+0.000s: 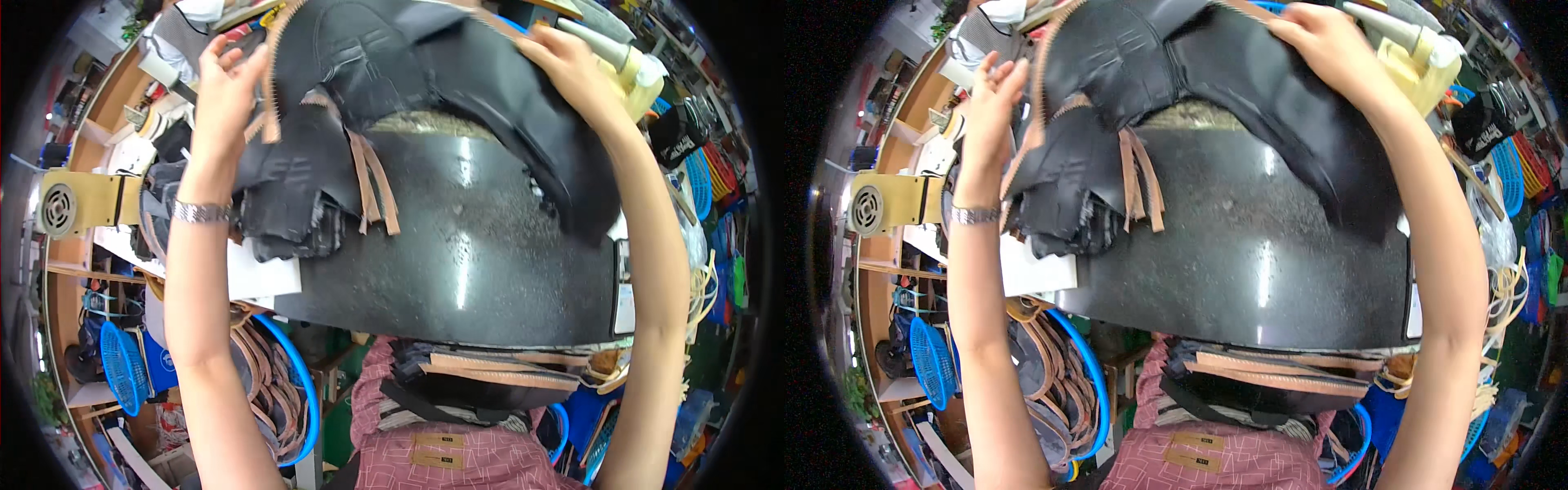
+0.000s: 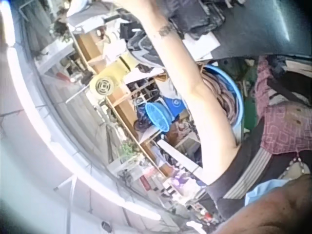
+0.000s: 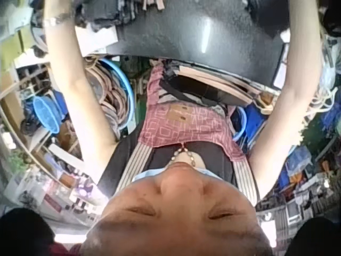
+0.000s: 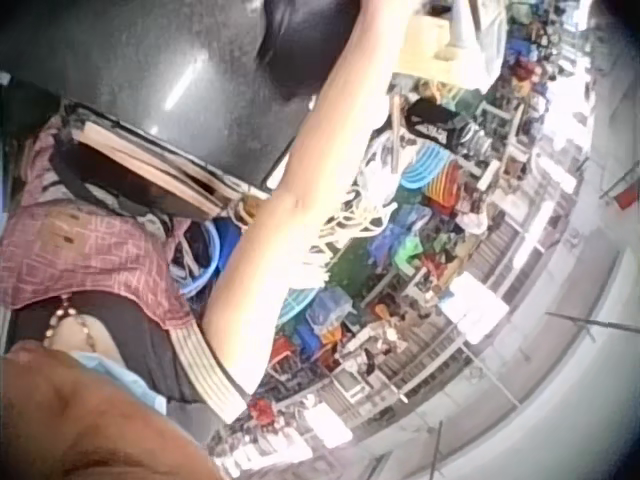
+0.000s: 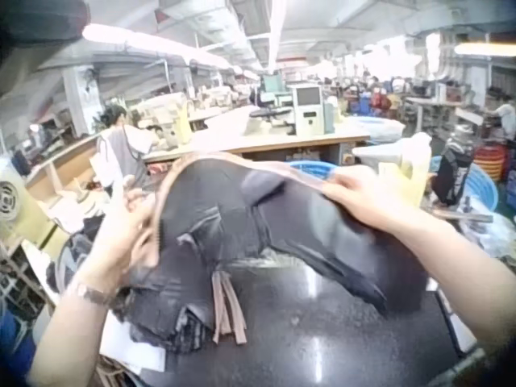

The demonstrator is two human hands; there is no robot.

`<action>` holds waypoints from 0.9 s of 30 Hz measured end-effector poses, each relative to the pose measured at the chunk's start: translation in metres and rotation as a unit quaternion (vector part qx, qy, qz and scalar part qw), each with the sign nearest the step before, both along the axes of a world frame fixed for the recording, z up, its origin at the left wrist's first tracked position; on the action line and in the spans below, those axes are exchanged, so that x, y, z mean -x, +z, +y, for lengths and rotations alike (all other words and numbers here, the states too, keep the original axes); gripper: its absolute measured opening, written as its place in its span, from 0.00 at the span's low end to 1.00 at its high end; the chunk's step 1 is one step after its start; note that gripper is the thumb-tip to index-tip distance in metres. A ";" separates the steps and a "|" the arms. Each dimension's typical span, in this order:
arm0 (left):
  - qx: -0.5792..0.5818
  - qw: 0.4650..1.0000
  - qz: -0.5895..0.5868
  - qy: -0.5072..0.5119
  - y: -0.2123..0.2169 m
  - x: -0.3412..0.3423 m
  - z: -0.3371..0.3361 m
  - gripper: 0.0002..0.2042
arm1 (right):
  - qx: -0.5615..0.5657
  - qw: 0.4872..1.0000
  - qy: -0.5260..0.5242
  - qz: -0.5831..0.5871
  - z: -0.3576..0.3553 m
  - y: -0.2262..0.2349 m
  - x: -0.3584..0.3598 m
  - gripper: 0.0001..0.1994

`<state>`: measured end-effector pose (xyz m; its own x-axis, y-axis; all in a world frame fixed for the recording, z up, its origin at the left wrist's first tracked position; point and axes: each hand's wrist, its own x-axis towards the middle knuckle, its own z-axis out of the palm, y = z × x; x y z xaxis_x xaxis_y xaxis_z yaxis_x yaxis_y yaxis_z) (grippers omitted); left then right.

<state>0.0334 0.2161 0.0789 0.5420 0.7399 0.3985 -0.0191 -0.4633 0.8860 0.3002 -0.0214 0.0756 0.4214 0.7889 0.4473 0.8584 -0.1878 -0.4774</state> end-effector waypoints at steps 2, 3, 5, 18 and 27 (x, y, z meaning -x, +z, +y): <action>-0.105 0.981 0.164 -0.015 -0.003 0.002 -0.012 0.21 | -0.015 1.000 0.026 -0.004 0.063 -0.024 -0.052 0.14; -0.127 0.953 0.269 -0.059 -0.016 0.005 -0.028 0.20 | -0.010 0.998 0.010 -0.062 0.083 -0.037 -0.063 0.15; -0.419 0.865 0.245 -0.129 -0.056 0.014 -0.055 0.17 | -0.055 0.993 -0.054 -0.092 0.111 -0.072 -0.047 0.14; -0.196 0.848 0.492 -0.006 -0.064 0.014 -0.066 0.28 | 0.102 0.690 0.179 0.694 0.098 -0.106 0.143 0.19; -0.346 0.817 0.459 0.046 -0.115 -0.009 -0.079 0.13 | -0.072 0.722 0.032 0.688 0.081 -0.138 0.134 0.11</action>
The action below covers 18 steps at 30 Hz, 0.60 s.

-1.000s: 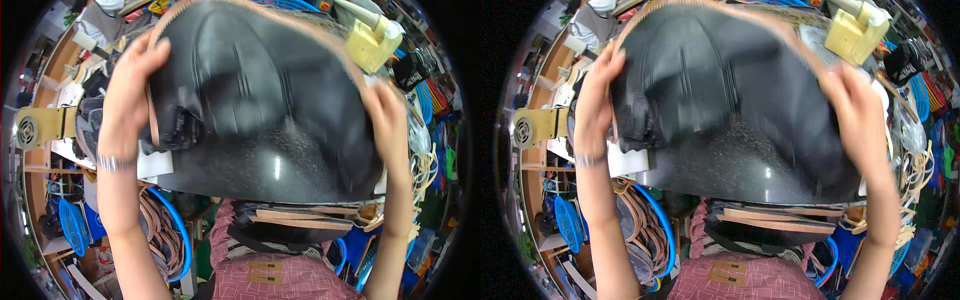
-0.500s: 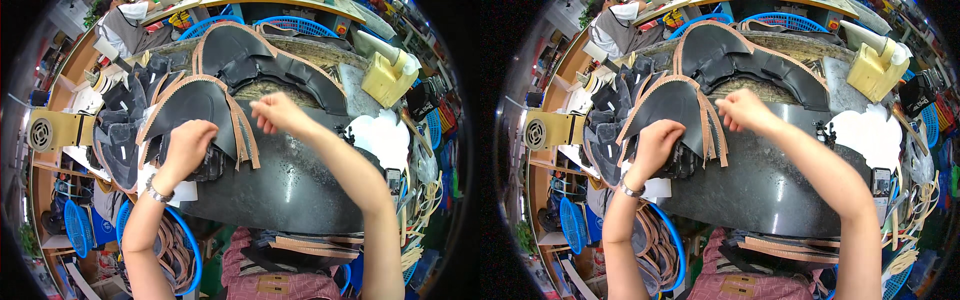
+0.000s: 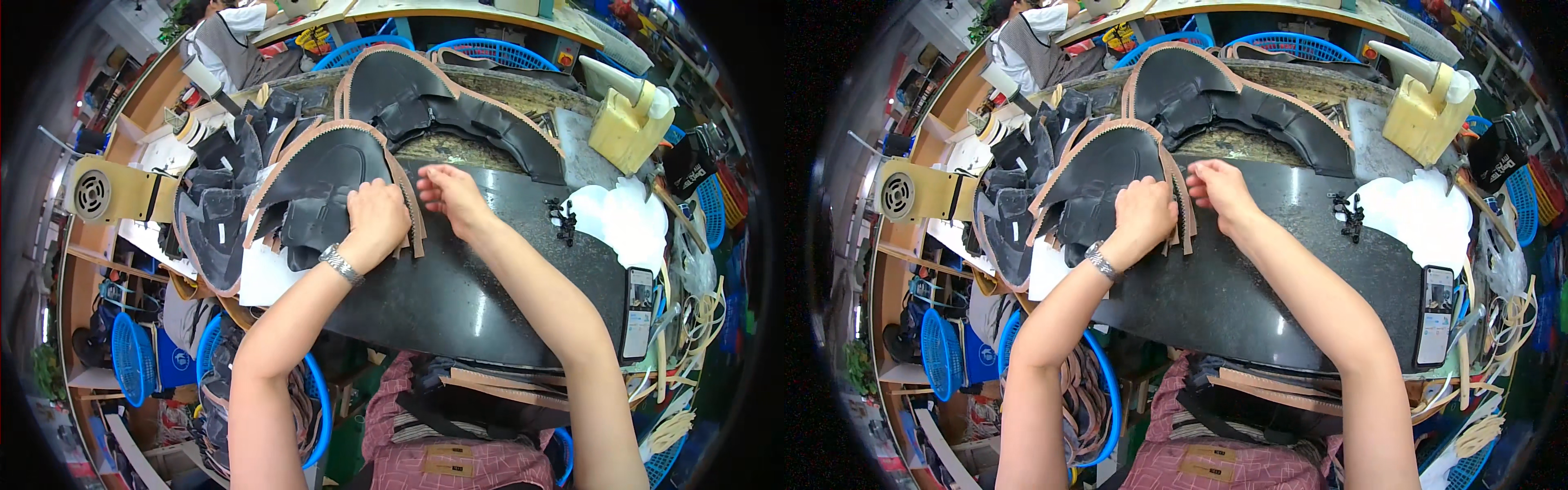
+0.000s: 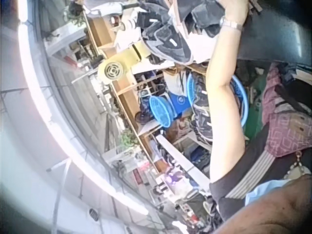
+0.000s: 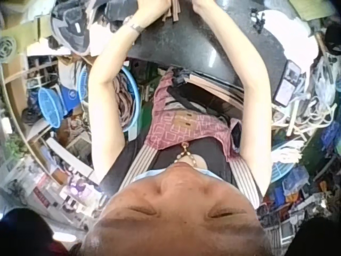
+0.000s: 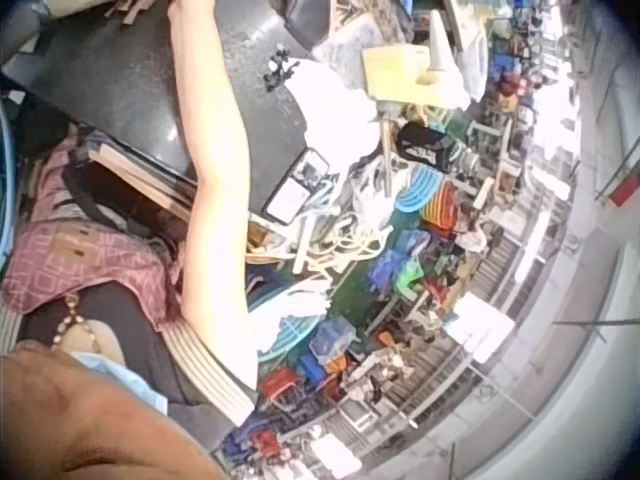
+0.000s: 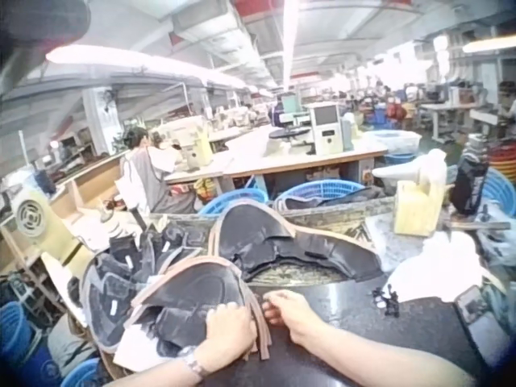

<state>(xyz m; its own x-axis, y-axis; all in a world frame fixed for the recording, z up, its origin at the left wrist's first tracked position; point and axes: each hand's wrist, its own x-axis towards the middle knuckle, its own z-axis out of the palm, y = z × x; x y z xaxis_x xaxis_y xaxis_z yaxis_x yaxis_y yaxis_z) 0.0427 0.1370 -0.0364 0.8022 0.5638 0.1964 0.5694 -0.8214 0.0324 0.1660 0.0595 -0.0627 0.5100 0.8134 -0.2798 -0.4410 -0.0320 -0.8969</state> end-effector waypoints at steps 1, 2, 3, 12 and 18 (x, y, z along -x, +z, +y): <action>0.076 0.997 -0.029 0.007 0.005 0.003 0.002 0.12 | 0.003 0.999 0.034 -0.001 -0.010 0.002 -0.001 0.11; 0.150 0.987 -0.057 0.011 0.015 0.005 0.004 0.11 | 0.005 0.998 0.065 -0.001 -0.024 0.007 0.001 0.12; 0.393 0.915 -0.091 0.025 0.030 0.010 0.010 0.08 | 0.007 0.995 0.095 -0.002 -0.037 0.013 0.004 0.13; 0.837 0.485 -0.227 -0.108 0.009 0.016 -0.107 0.07 | 0.034 0.999 -0.018 0.022 -0.184 0.035 0.026 0.22; 0.901 0.382 -0.192 -0.068 -0.012 0.004 -0.140 0.06 | 0.182 0.950 -0.018 -0.254 -0.242 -0.008 0.001 0.12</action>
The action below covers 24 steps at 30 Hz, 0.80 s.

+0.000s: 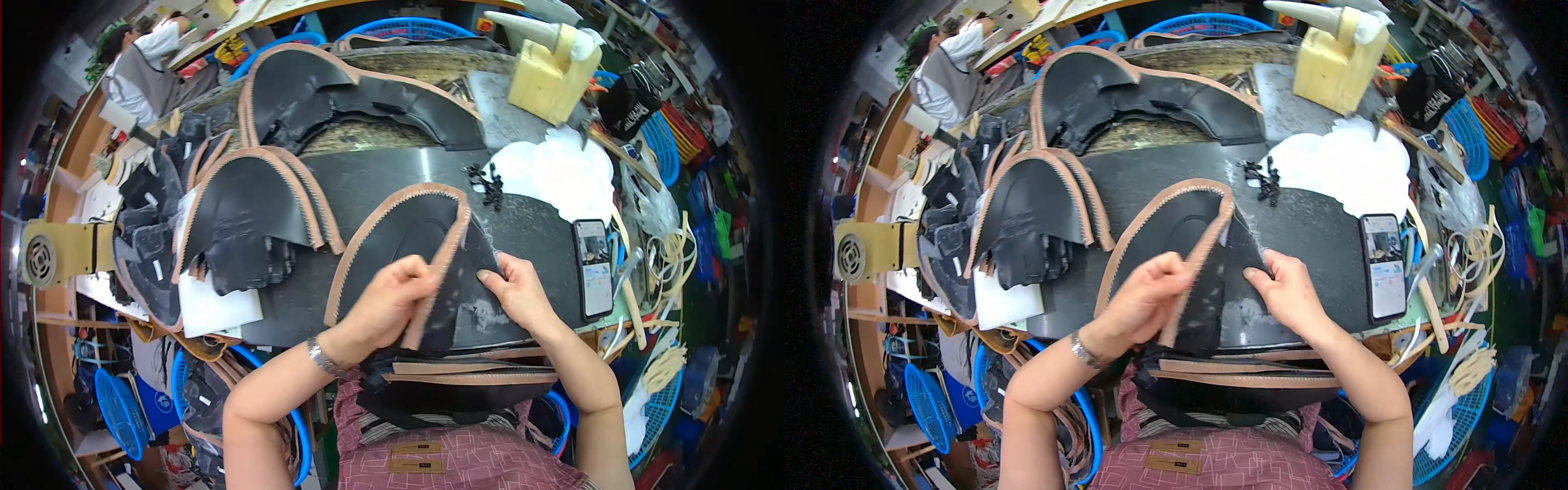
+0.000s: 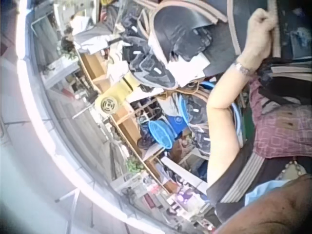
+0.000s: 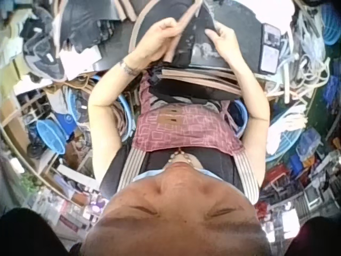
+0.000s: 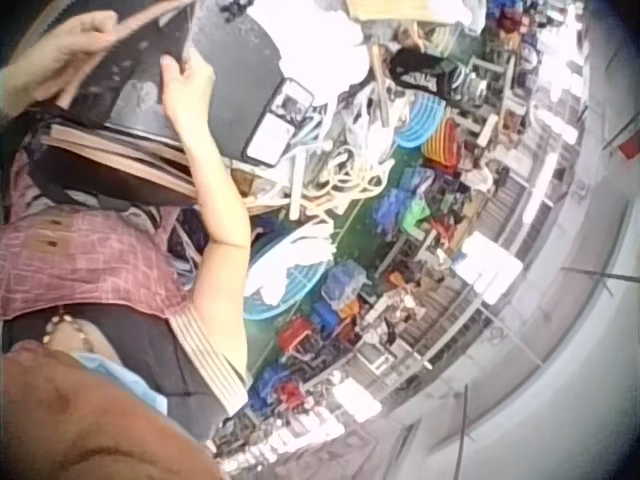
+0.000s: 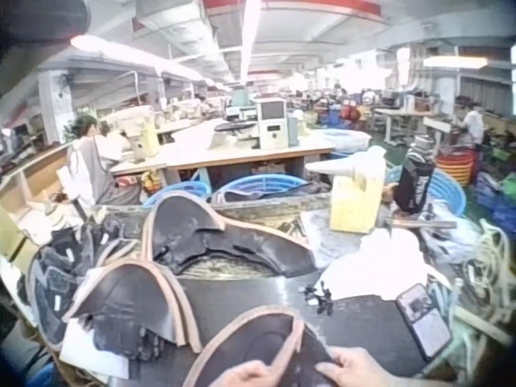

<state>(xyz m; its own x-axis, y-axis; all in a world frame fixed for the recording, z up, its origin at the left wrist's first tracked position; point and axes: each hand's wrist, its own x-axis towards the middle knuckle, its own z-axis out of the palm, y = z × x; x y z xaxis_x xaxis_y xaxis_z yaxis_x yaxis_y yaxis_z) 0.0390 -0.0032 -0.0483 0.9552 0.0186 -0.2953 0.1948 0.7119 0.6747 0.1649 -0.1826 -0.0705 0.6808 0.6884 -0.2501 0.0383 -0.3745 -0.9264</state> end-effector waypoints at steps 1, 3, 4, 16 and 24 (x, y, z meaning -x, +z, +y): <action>-0.006 1.000 -0.006 0.022 -0.005 0.004 0.005 0.06 | 0.149 0.981 0.017 -0.126 -0.001 0.015 -0.002 0.10; -0.013 0.998 0.013 0.063 -0.007 0.009 0.006 0.06 | 0.054 0.899 -0.017 -0.434 0.008 0.027 0.007 0.11; -0.025 0.997 0.012 0.065 -0.010 0.012 0.008 0.06 | 0.006 0.818 -0.033 -0.574 0.011 0.028 0.012 0.12; -0.731 0.574 -0.361 -0.076 0.016 -0.010 -0.021 0.26 | -0.014 0.989 0.118 -0.092 0.015 0.005 0.013 0.09; -0.689 0.712 -0.111 -0.078 -0.006 -0.009 -0.015 0.12 | -0.041 0.985 0.085 -0.141 0.003 0.017 0.006 0.06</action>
